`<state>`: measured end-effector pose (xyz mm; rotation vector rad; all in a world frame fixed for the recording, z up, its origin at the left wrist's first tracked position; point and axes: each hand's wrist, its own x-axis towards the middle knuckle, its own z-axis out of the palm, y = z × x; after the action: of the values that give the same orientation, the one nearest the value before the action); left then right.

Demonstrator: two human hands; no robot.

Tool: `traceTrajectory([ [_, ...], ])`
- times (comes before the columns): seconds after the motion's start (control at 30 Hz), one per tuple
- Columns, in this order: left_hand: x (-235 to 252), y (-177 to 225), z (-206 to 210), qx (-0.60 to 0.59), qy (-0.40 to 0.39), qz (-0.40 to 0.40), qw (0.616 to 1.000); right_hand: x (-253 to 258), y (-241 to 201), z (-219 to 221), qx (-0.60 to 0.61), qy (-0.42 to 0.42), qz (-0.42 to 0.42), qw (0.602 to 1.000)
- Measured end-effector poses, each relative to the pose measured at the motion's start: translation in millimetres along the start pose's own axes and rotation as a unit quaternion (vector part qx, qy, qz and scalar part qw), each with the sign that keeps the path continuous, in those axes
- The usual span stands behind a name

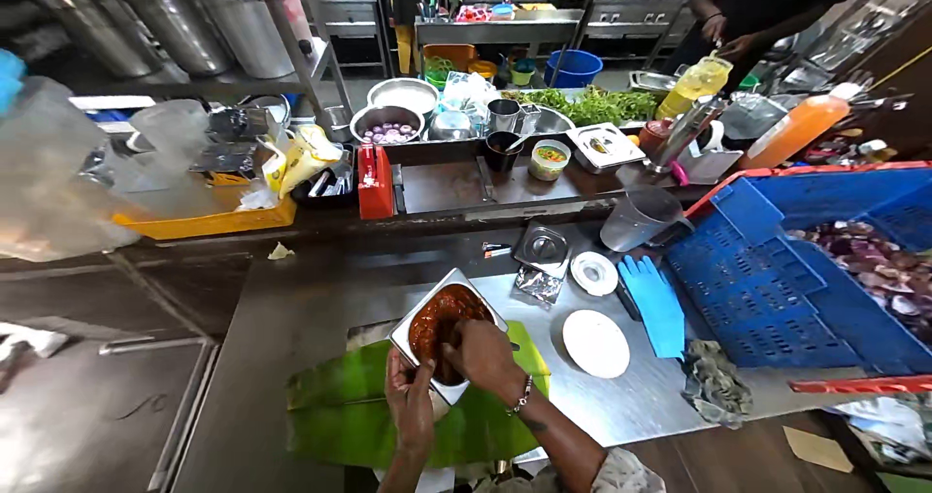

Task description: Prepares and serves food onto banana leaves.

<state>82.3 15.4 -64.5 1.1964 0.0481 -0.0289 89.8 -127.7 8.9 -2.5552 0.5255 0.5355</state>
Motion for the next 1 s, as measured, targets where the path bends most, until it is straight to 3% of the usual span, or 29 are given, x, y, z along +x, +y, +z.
traceTrajectory([
  [0.23, 2, 7, -25, 0.0, 0.006, 0.016, 1.0, -17, -16, -7, -0.065, 0.015, -0.021, 0.998],
  [0.43, -4, 10, -31, 0.014, 0.003, 0.02, 1.0, -6, -29, 24, -0.038, -0.021, -0.037, 0.998],
  [0.67, -2, 11, -50, -0.008, 0.015, 0.021, 1.0, -21, -2, 5, 0.016, 0.023, -0.035, 0.999],
  [0.87, -2, 13, -59, -0.005, 0.026, 0.018, 0.999, -23, 28, 6, 0.15, 0.051, -0.079, 0.984],
  [1.0, -4, 15, -58, 0.015, 0.03, 0.021, 0.999, -24, 36, 8, 0.344, 0.026, -0.092, 0.934],
])
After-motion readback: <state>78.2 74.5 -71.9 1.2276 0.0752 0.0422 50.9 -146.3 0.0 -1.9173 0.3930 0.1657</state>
